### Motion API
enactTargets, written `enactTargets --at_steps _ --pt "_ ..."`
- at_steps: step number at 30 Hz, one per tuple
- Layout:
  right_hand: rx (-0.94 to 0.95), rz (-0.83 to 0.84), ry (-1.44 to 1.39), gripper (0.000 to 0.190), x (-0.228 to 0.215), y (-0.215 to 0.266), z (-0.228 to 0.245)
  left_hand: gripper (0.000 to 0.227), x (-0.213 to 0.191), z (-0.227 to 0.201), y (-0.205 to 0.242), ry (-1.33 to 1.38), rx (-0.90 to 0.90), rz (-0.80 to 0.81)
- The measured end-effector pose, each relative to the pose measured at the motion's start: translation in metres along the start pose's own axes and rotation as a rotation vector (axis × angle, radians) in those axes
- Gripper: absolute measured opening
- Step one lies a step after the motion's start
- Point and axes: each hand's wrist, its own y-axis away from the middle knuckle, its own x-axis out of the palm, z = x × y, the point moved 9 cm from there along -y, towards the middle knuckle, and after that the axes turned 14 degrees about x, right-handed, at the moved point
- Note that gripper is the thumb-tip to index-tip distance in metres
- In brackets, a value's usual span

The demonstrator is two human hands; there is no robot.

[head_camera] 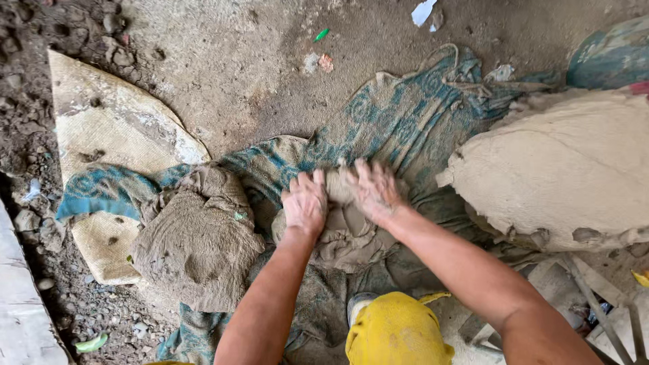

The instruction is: The person kneads and wedges a lump of clay by hand on a cloth-covered surface on the floor.

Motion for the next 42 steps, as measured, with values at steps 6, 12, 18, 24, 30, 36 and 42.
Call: enactTargets --at_steps 6,12,18,24,30,36,42 --pt "0.183 0.050 -0.130 0.072 -0.007 -0.048 -0.020 0.018 0.021 0.028 -0.030 0.134 -0.046 -0.177" --pt "0.223 -0.052 -0.293 0.062 -0.024 -0.033 -0.020 0.032 0.027 0.027 -0.023 0.064 -0.063 -0.318" --pt "0.207 -0.015 -0.291 0.106 -0.069 0.077 0.007 0.101 -0.009 -0.013 0.063 0.244 0.062 -0.126" --pt "0.041 0.151 -0.437 0.093 -0.063 0.134 -0.014 0.079 -0.007 -0.042 0.151 0.562 0.001 0.081" --pt "-0.248 -0.351 -0.006 0.040 -0.038 0.177 0.037 0.048 0.004 -0.089 0.156 -0.022 0.188 -0.088" --pt "-0.241 -0.268 0.022 0.031 -0.014 0.123 0.038 0.036 0.023 -0.077 0.101 -0.137 0.252 -0.193" --pt "0.010 -0.229 0.031 0.031 -0.042 0.043 0.036 0.037 -0.009 -0.029 0.043 0.055 0.043 -0.243"
